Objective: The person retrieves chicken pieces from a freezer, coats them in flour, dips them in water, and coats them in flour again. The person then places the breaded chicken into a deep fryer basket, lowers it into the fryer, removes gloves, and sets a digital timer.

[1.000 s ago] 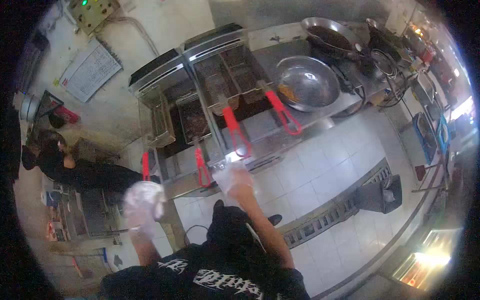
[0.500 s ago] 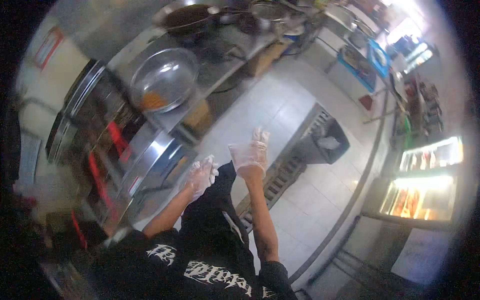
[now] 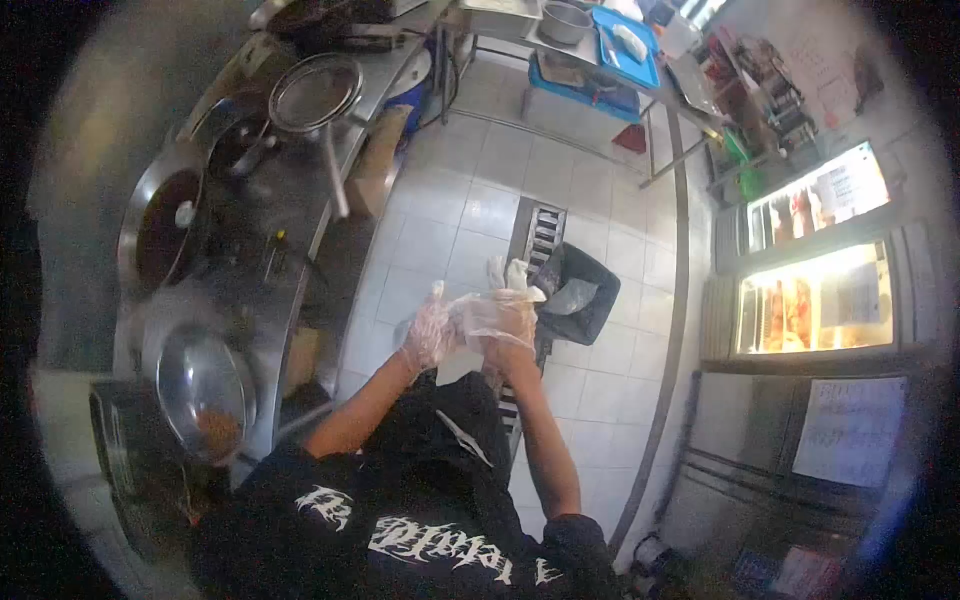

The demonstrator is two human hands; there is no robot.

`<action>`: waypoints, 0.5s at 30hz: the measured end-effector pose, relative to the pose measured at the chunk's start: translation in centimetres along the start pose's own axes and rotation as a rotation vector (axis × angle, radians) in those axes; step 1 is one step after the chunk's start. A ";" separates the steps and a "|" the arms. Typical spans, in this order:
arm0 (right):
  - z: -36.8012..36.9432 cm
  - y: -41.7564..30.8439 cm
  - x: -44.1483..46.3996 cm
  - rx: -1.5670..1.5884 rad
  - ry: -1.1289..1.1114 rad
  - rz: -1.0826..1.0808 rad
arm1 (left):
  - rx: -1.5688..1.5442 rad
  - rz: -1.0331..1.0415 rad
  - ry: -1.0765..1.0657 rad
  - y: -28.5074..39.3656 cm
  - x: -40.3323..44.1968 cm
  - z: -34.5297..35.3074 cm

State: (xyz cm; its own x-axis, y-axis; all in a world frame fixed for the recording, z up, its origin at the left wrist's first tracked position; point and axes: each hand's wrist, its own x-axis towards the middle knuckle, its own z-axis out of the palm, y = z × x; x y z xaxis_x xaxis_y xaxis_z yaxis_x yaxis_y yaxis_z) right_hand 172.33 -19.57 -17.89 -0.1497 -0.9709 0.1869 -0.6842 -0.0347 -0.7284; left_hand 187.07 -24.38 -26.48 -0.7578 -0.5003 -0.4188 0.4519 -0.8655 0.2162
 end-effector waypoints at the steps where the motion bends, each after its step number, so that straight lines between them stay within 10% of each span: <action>1: -0.5 0.9 2.8 -0.092 0.026 -0.042 | -0.060 -0.025 -0.027 1.8 2.9 0.9; 6: -2.9 7.7 15.1 -0.337 -0.018 -0.082 | -0.187 -0.018 -0.171 9.3 15.1 6.8; 10: -5.5 15.5 23.6 -0.350 -0.458 0.179 | -0.373 -0.003 -0.186 14.3 27.9 8.4; 15: -8.2 20.2 34.9 -0.438 -0.340 0.002 | 0.369 0.186 0.099 20.0 39.1 15.5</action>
State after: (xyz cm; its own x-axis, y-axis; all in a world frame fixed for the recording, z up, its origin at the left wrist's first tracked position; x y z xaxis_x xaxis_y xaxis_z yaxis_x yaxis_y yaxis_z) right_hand 147.43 -52.22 -20.65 0.0379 -0.9952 -0.0903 -0.9281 -0.0016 -0.3724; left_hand 159.18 -61.70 -24.85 -0.6218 -0.6599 -0.4217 0.3646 -0.7205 0.5899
